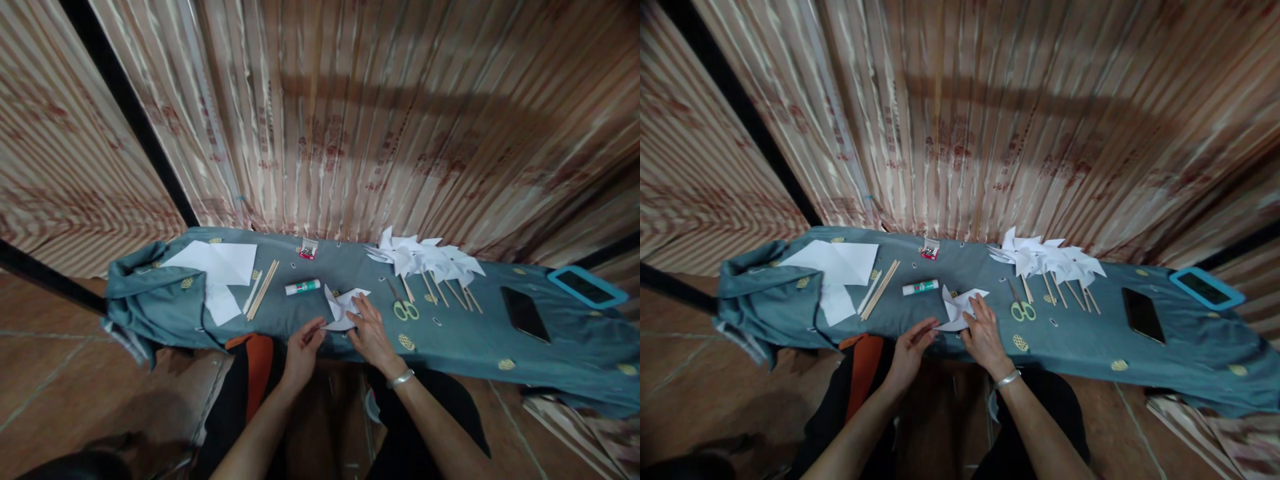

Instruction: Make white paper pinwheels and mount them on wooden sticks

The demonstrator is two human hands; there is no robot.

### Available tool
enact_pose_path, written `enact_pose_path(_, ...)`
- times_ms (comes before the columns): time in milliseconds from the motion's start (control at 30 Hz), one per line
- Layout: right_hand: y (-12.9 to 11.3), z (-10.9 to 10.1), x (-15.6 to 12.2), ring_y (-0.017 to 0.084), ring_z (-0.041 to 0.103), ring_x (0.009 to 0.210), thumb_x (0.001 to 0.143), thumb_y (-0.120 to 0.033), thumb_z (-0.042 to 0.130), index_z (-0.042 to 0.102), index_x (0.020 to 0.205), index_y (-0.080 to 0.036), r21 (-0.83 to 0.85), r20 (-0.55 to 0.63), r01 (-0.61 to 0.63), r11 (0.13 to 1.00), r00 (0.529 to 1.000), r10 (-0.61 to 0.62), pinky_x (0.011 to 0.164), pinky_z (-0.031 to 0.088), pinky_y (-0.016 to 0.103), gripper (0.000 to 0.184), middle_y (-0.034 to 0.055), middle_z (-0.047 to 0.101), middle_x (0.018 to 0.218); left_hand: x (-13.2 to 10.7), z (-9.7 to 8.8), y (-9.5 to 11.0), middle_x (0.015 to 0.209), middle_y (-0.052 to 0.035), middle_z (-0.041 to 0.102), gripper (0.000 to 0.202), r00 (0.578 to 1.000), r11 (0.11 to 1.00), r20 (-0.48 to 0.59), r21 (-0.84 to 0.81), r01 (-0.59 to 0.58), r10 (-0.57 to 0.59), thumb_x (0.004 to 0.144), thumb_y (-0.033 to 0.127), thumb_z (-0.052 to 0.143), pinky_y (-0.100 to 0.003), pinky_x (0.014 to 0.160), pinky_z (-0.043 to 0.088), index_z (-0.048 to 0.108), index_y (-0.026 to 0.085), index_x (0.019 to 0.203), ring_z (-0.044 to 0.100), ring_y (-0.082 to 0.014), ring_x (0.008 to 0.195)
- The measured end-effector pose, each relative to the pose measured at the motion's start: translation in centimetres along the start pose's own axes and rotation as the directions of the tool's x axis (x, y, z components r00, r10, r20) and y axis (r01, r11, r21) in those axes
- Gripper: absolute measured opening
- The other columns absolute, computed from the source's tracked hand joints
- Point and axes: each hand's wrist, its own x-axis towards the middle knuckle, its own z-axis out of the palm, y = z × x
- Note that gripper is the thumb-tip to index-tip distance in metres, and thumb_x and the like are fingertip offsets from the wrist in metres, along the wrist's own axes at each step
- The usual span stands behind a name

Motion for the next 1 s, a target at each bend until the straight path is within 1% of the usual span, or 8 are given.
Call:
enact_pose_path(100,0.4,0.4,0.1,0.033,0.029,0.147,0.080,-0.007,0.047,0.070,0.116,-0.015,0.011,-0.035,-0.002,1.000,0.999,0.002,0.109,0.036,0.055,0.043,0.0172,0.049,0.149,0.6,0.3,0.4,0.118,-0.0132,0.071,0.057,0.996,0.990,-0.039,-0.118,0.076,-0.081,0.061,0.040,0.085,-0.033,0.085,0.052,0.070,0.016,0.110,0.068,-0.0228,0.099)
enact_pose_path(267,0.8,0.6,0.0,0.032,0.029,0.147,0.082,-0.007,0.045,0.071,0.115,-0.018,0.057,-0.073,-0.002,0.998,0.997,0.006,0.110,0.035,0.056,0.044,0.0154,0.050,0.147,2.3,1.5,1.9,0.118,-0.0154,0.070,0.052,0.964,0.950,-0.062,-0.200,0.242,-0.258,0.069,0.026,0.082,-0.030,0.090,0.051,0.063,0.013,0.117,0.069,-0.0206,0.100)
enact_pose_path(367,1.1,0.6,0.1,0.033,0.027,0.147,0.083,-0.007,0.043,0.072,0.114,-0.019,0.088,-0.059,0.003,0.996,0.998,0.002,0.111,0.033,0.056,0.044,0.0148,0.050,0.147,3.4,2.4,2.9,0.111,-0.0159,0.072,0.046,0.952,0.926,0.050,-0.222,0.306,-0.302,0.073,0.028,0.081,-0.033,0.094,0.050,0.063,0.011,0.112,0.069,-0.0221,0.100)
enact_pose_path(433,1.3,0.6,0.2,0.033,0.027,0.147,0.083,-0.008,0.043,0.073,0.114,-0.020,0.105,-0.056,0.008,0.994,0.998,-0.002,0.111,0.033,0.056,0.044,0.0142,0.050,0.148,4.1,2.9,3.2,0.104,-0.0161,0.073,0.041,0.931,0.918,0.200,-0.200,0.343,-0.304,0.076,0.038,0.078,-0.035,0.094,0.050,0.066,0.010,0.104,0.070,-0.0246,0.100)
enact_pose_path(500,1.5,0.7,0.3,0.033,0.029,0.146,0.083,-0.008,0.043,0.073,0.112,-0.020,0.110,-0.063,0.007,0.994,0.998,0.000,0.111,0.033,0.056,0.043,0.0143,0.050,0.147,4.6,3.2,3.3,0.099,-0.0156,0.074,0.044,0.900,0.899,0.274,-0.187,0.395,-0.339,0.080,0.048,0.071,-0.035,0.093,0.050,0.067,0.010,0.103,0.070,-0.0249,0.097)
enact_pose_path(700,2.3,1.2,0.6,0.032,0.031,0.145,0.087,-0.012,0.043,0.073,0.111,-0.022,0.112,-0.090,0.012,0.994,0.996,-0.002,0.110,0.035,0.055,0.040,0.0119,0.053,0.144,5.7,3.7,2.5,0.098,-0.0159,0.071,0.063,0.835,0.805,0.267,-0.244,0.541,-0.481,0.095,0.056,0.044,-0.033,0.086,0.052,0.049,0.007,0.133,0.070,-0.0201,0.080)
enact_pose_path(833,2.5,1.1,0.7,0.033,0.031,0.145,0.088,-0.014,0.043,0.073,0.112,-0.021,0.108,-0.105,0.008,0.994,0.994,0.004,0.109,0.035,0.056,0.039,0.0139,0.052,0.145,6.6,3.9,2.2,0.092,-0.0127,0.071,0.057,0.808,0.794,0.353,-0.227,0.563,-0.472,0.096,0.057,0.040,-0.032,0.085,0.052,0.057,0.009,0.123,0.069,-0.0191,0.078)
enact_pose_path(1000,2.1,0.3,1.2,0.033,0.030,0.146,0.092,-0.017,0.040,0.073,0.112,-0.021,0.115,-0.082,-0.026,0.993,0.996,0.036,0.109,0.036,0.056,0.039,0.0145,0.053,0.143,7.5,4.3,1.9,0.094,-0.0116,0.072,0.049,0.812,0.822,0.379,-0.188,0.537,-0.444,0.092,0.055,0.051,-0.033,0.088,0.052,0.065,0.012,0.111,0.069,-0.0195,0.084)
